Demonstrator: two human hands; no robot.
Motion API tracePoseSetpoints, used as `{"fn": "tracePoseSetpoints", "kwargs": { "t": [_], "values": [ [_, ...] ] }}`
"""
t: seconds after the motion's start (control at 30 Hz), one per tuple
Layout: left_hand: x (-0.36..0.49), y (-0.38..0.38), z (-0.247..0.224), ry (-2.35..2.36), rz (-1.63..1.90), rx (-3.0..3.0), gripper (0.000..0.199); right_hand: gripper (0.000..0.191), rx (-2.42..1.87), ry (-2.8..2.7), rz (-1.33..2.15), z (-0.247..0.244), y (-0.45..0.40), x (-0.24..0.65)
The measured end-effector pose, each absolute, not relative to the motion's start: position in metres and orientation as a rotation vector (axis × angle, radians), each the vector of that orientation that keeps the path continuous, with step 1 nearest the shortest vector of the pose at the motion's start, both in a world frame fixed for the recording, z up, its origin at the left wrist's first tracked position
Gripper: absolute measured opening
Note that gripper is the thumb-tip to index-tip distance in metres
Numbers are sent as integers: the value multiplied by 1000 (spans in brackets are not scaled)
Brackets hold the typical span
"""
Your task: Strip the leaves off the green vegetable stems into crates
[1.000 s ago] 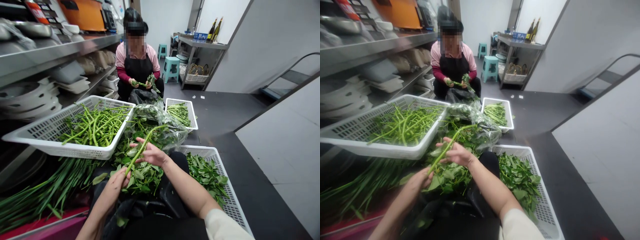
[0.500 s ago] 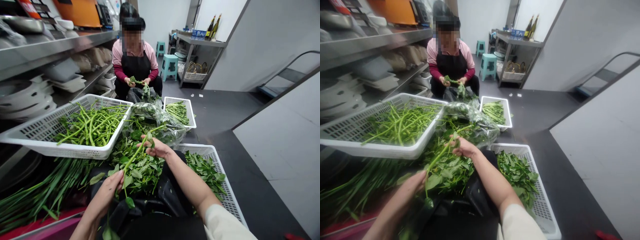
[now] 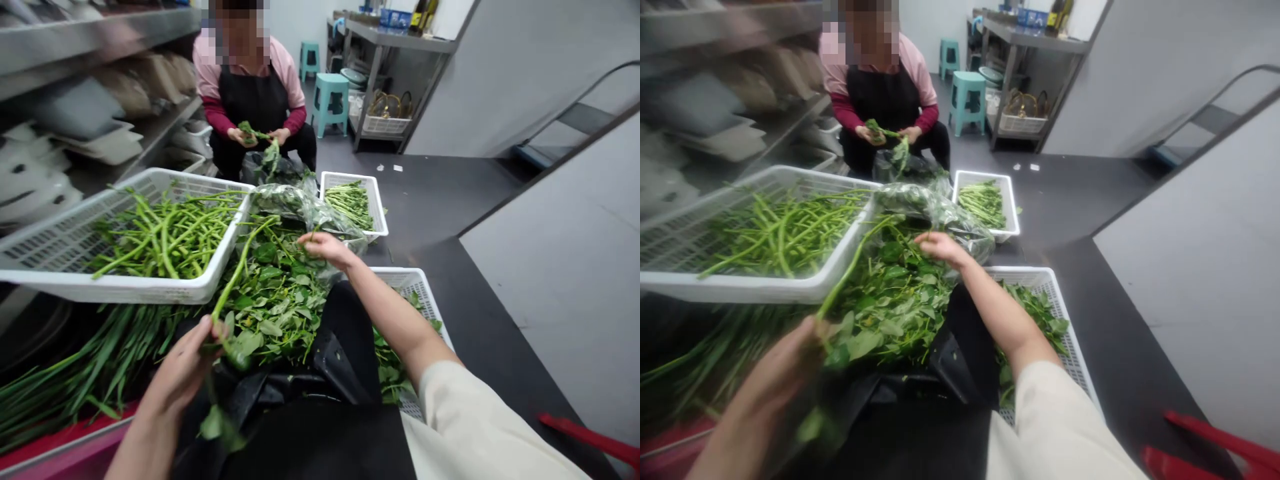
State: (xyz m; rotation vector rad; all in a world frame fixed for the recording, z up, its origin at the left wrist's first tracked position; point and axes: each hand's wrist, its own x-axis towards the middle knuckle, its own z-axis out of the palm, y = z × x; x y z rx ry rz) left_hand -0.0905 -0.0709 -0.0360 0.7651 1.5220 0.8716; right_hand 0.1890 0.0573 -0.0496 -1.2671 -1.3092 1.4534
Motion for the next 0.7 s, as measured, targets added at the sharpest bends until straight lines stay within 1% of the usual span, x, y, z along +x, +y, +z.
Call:
{"fn": "tracePoseSetpoints", "kwargs": {
  "t": [0.07, 0.1, 0.13, 0.17, 0.27, 0.3, 0.33, 0.43, 0.5, 0.63, 0.7],
  "values": [
    [-77, -60, -35, 1461, 945, 577, 38, 39, -1292, -1522, 1347, -56, 33, 162],
    [-70, -55, -35, 1426, 975, 525, 36, 41, -1279, -1583, 1303, -59, 19, 145],
    [-65, -50, -35, 1396, 1006, 505, 35, 36, -1252, -1619, 1317, -61, 4, 129],
    [-60, -47, -35, 1368, 1029, 511, 35, 31, -1211, -1642, 1425, -62, -10, 114],
    [-53, -46, -36, 1382, 1026, 630, 40, 27, -1047, -1697, 1916, -62, -43, 81],
    [-52, -47, -37, 1437, 1007, 707, 43, 26, -1020, -1731, 2001, -62, -49, 75],
    [-51, -49, -37, 1507, 983, 810, 44, 24, -1020, -1780, 2011, -62, -53, 71],
    [-50, -55, -38, 1693, 923, 1222, 39, 27, -1122, -1873, 1748, -64, -49, 71],
    [-51, -58, -37, 1742, 879, 1450, 36, 28, -1155, -1770, 1618, -67, -37, 80],
    [-55, -63, -37, 1807, 803, 1546, 37, 35, -1226, -1162, 1639, -74, -11, 103],
    [-56, -63, -38, 1810, 795, 1533, 39, 35, -1251, -1041, 1659, -75, -9, 108]
  ]
}}
